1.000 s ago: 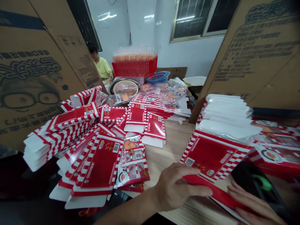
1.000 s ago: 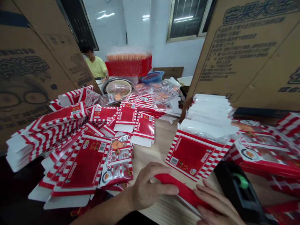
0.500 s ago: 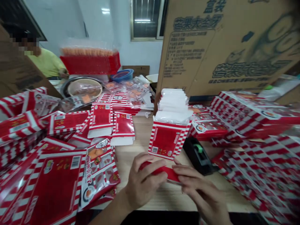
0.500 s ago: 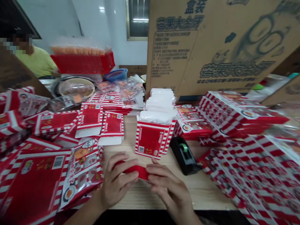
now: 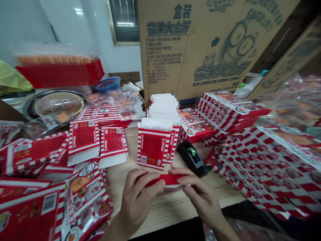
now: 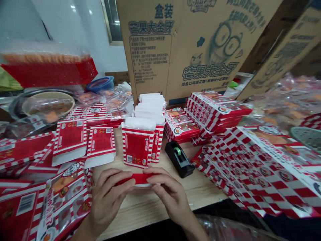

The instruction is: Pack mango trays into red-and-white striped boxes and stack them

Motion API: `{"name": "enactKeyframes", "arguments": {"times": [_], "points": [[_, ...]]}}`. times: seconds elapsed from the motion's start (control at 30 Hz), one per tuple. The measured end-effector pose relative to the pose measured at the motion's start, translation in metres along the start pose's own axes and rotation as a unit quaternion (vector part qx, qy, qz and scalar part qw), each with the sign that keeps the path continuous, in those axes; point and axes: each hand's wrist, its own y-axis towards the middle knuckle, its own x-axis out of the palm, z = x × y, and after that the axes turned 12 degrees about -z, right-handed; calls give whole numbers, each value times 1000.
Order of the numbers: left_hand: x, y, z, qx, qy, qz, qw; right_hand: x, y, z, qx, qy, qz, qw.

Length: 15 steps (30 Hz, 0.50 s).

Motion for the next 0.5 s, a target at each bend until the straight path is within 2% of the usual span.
{"name": "enactKeyframes", "arguments": {"times": [0.13,0.23,0.33,0.43,0.5], "points": [[-1,0,-9,29,7,-43,999,-10,8,-2,49,56,-43,996],[-1,3,-14,24,-4,-49,998,-17,18,-7,76,68,-64,993],[1,4,-13,15,-11,-47,999,-21,19,-9,65,16,-71,995],[1,1,-12,11,-2,-47,999,-24,15,-11,39,-53,-105,992],[1,-1,-11,4,0,-54,999,-25,14,-14,46,-72,-125,989]]}}
